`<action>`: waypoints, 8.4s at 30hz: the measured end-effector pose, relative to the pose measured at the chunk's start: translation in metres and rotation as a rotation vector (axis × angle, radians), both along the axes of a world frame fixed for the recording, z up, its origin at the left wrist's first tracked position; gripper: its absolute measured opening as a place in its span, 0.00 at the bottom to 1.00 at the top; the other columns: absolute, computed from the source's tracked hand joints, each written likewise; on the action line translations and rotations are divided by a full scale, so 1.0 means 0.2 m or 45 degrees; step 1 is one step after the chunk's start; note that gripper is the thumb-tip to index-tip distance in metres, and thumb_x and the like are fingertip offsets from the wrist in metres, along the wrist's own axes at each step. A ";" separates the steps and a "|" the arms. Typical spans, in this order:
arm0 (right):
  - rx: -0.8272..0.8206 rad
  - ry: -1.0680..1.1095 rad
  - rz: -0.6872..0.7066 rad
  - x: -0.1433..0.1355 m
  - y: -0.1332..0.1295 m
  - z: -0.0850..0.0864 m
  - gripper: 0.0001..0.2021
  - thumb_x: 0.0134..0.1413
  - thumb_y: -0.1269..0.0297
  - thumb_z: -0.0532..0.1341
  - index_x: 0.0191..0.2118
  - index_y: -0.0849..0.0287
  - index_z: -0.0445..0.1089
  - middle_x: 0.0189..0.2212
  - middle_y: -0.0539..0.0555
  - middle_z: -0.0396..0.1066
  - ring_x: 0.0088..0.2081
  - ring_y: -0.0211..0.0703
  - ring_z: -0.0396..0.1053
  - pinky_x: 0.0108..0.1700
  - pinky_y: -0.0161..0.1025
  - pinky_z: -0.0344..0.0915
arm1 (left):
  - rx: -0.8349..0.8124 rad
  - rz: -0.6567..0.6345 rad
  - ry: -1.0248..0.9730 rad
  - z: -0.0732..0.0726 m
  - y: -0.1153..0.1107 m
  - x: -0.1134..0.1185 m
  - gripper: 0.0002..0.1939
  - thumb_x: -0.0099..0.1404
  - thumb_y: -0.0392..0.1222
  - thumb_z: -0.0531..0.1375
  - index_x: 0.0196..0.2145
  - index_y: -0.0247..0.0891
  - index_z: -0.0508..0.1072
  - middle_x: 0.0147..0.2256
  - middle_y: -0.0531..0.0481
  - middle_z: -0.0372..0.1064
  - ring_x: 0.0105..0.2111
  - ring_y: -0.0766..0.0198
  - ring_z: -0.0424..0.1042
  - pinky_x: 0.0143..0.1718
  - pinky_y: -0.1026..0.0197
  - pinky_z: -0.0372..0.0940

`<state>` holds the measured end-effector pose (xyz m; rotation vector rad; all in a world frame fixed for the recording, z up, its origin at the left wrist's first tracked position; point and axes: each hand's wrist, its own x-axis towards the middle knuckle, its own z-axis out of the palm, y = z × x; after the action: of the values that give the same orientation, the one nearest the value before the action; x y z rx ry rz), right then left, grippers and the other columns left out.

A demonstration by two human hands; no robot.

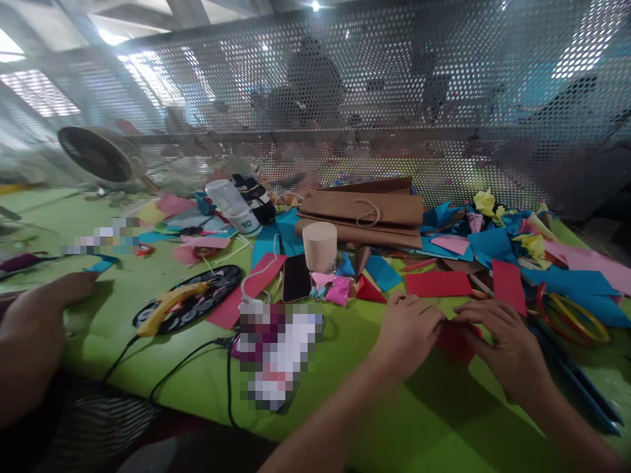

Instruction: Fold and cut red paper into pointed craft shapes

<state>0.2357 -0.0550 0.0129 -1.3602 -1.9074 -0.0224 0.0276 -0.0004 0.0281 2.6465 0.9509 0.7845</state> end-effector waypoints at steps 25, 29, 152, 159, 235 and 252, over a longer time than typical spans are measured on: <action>-0.278 0.293 -0.015 0.03 0.00 0.04 0.07 0.61 0.54 0.64 0.43 0.46 0.76 0.44 0.52 0.78 0.51 0.56 0.73 0.54 0.53 0.65 | 0.233 -0.023 -0.020 0.00 0.00 0.00 0.09 0.73 0.34 0.56 0.37 0.40 0.76 0.33 0.52 0.78 0.35 0.61 0.70 0.46 0.52 0.53; -0.333 0.388 -0.019 0.00 0.00 0.04 0.07 0.61 0.56 0.63 0.34 0.49 0.76 0.36 0.52 0.78 0.43 0.54 0.74 0.47 0.51 0.66 | 0.140 -0.034 -0.072 0.02 -0.02 0.01 0.10 0.74 0.38 0.57 0.36 0.40 0.77 0.34 0.51 0.79 0.36 0.61 0.71 0.46 0.52 0.53; 0.489 -0.105 -0.244 -0.05 0.01 -0.01 0.06 0.58 0.65 0.70 0.40 0.46 0.80 0.35 0.49 0.80 0.40 0.50 0.74 0.47 0.52 0.64 | -1.327 0.153 -1.196 -0.07 -0.11 0.16 0.11 0.67 0.41 0.61 0.37 0.32 0.81 0.33 0.47 0.77 0.32 0.64 0.72 0.36 0.63 0.67; 0.385 0.041 -0.195 -0.04 0.02 -0.01 0.02 0.60 0.62 0.69 0.39 0.49 0.80 0.34 0.51 0.79 0.39 0.50 0.75 0.44 0.51 0.64 | -1.363 0.056 -1.140 -0.10 -0.08 0.15 0.11 0.67 0.38 0.60 0.43 0.33 0.81 0.39 0.44 0.79 0.37 0.61 0.74 0.41 0.62 0.69; 0.339 -0.046 -0.181 -0.03 0.03 -0.04 0.03 0.64 0.62 0.65 0.40 0.48 0.77 0.38 0.51 0.80 0.42 0.52 0.74 0.46 0.51 0.62 | -1.251 0.109 -1.163 -0.05 -0.08 0.13 0.11 0.69 0.40 0.60 0.43 0.35 0.80 0.43 0.44 0.80 0.43 0.58 0.77 0.48 0.58 0.71; 0.186 0.446 -0.312 -0.03 0.00 0.00 0.16 0.56 0.59 0.70 0.51 0.51 0.76 0.46 0.57 0.72 0.44 0.51 0.74 0.50 0.49 0.71 | -1.211 0.279 -1.215 -0.10 -0.03 0.12 0.10 0.66 0.36 0.60 0.42 0.36 0.80 0.41 0.46 0.80 0.42 0.60 0.76 0.47 0.59 0.69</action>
<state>0.2298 -0.0546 0.0132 -1.3884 -1.4175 -0.0409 0.0513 -0.0069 0.0091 1.1599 0.9537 1.0990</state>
